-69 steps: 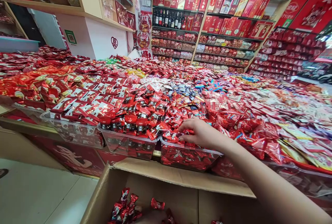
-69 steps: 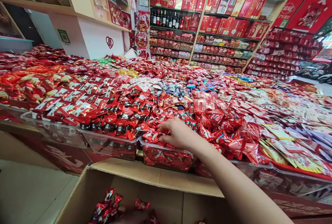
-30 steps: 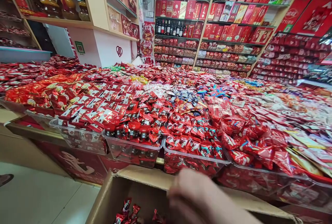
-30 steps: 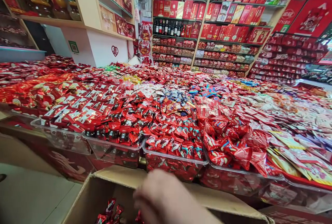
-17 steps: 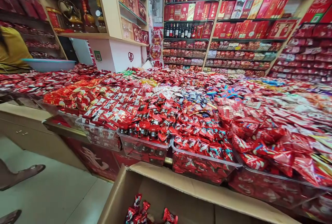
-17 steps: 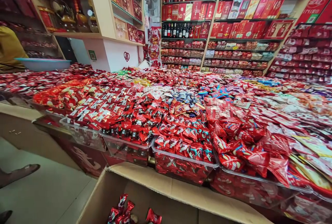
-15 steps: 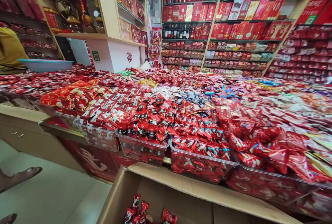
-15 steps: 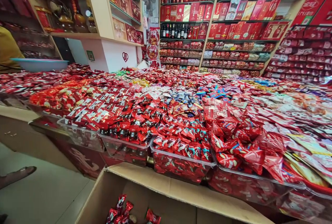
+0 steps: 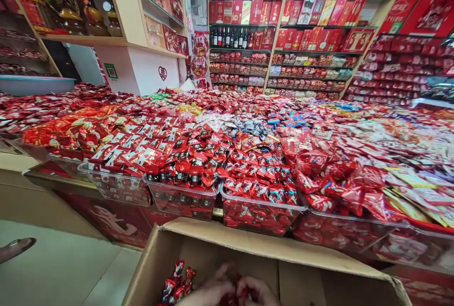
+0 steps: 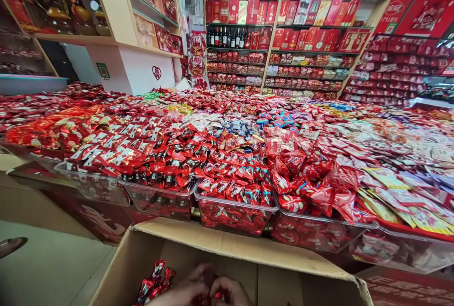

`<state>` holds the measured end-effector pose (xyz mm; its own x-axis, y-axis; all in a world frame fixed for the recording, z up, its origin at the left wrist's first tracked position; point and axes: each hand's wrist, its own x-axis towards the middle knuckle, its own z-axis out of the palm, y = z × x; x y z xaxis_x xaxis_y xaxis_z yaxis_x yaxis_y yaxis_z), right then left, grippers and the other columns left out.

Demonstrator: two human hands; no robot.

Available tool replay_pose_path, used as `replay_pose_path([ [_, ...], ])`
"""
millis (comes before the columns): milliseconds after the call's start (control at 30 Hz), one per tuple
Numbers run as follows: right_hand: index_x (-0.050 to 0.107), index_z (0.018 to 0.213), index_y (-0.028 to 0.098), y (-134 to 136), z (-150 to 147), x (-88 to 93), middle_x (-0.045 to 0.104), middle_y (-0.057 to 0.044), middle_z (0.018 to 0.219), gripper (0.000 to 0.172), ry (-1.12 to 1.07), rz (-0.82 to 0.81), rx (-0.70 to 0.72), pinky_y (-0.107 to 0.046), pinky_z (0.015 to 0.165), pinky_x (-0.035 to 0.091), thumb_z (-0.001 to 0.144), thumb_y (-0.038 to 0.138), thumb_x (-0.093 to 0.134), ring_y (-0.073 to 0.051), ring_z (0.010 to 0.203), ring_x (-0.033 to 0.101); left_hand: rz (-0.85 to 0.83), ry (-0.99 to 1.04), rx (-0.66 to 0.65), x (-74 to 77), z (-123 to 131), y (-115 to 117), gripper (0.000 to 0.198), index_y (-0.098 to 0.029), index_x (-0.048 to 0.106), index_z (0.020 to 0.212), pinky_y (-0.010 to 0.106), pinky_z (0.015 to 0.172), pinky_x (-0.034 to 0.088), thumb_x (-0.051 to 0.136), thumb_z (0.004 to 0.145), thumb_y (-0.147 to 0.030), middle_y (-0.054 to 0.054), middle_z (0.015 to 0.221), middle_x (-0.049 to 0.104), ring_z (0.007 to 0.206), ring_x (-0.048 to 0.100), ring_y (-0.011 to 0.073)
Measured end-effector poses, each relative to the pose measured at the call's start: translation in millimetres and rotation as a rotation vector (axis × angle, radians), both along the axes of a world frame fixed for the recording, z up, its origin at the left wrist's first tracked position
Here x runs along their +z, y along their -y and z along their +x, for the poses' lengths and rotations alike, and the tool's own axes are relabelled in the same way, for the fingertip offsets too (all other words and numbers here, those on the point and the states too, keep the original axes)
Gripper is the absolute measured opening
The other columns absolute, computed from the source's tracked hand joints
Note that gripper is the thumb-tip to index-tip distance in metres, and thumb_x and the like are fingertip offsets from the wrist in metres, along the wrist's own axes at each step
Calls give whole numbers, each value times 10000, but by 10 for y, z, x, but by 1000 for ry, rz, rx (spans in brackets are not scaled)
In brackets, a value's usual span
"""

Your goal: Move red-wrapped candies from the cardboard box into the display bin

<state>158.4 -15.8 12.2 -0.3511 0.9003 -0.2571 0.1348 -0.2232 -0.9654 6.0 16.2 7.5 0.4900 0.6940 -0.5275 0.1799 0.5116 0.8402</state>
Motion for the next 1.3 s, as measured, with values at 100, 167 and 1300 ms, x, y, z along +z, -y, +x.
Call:
replay_pose_path([
  [100,567,689,178,19,45,57,525,43,601,90,-103,-54,-47,-222,529,361,624,236,592,-106,561,495,-91,116,82,143,15,43,407,-186,514,1050,250,553,385,540,674,-339,3,736,588,583,533,118],
  [167,575,746,175,29,110,114,533,37,625,177,-162,-108,-76,-219,524,362,612,275,631,-103,562,490,-110,165,149,228,19,44,409,-168,543,1003,251,594,393,619,642,-346,10,784,594,642,536,120],
  [1300,600,691,139,4,118,314,569,-24,610,276,126,60,-224,-238,549,346,712,409,545,-139,586,491,-89,132,440,280,51,-6,289,-172,562,717,192,474,334,603,656,-451,-51,558,546,491,472,87],
])
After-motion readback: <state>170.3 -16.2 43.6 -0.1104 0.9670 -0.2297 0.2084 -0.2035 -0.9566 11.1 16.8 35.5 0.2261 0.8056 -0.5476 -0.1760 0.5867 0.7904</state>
